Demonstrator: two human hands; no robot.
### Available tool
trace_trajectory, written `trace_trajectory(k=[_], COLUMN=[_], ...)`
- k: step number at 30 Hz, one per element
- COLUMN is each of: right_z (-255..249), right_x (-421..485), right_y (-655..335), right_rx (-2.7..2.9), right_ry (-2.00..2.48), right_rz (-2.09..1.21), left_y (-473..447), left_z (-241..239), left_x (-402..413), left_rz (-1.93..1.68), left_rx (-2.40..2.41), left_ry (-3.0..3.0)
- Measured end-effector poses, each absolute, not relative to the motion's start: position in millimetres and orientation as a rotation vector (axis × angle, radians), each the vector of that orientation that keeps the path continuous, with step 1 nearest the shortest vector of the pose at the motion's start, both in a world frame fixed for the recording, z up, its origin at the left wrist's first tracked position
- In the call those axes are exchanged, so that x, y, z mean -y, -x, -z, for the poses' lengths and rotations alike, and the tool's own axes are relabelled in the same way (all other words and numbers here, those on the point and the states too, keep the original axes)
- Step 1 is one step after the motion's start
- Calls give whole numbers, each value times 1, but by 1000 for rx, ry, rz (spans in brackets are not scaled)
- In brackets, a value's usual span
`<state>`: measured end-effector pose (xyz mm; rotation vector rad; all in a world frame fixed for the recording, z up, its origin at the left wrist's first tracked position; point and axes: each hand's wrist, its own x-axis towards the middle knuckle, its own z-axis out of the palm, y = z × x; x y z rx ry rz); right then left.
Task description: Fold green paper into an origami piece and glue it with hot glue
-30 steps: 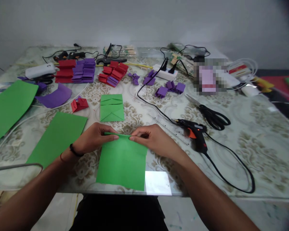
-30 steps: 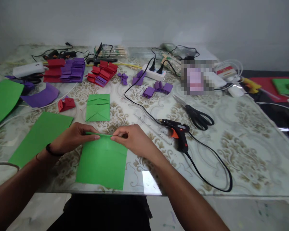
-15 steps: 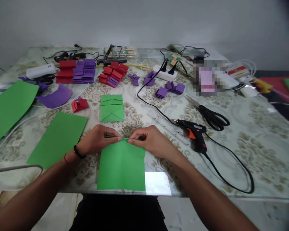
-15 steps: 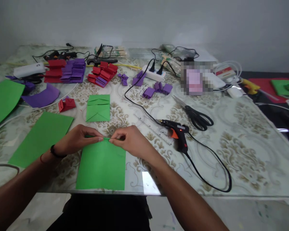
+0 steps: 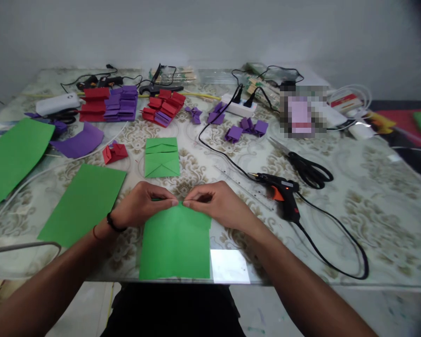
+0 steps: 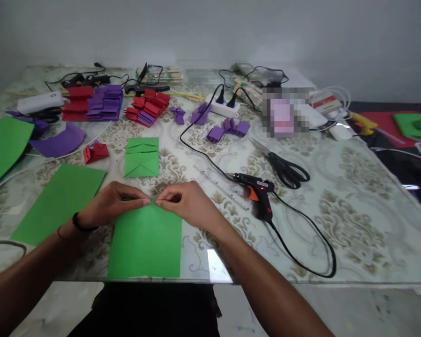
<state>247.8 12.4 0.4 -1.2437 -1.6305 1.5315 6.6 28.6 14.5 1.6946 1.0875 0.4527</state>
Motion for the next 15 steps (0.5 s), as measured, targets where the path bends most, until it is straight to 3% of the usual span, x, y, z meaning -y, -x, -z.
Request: trace_trajectory(k=[15], right_z=[-7], right_x=[-23], right_y=[-275], right_rx=[1616], right_ry=[1299], right_rz=[-1490], left_y=[7], left_z=[-15], left_x=[-38], left_rz=[-458], left_rx=[-1145], left_ry=[-1679])
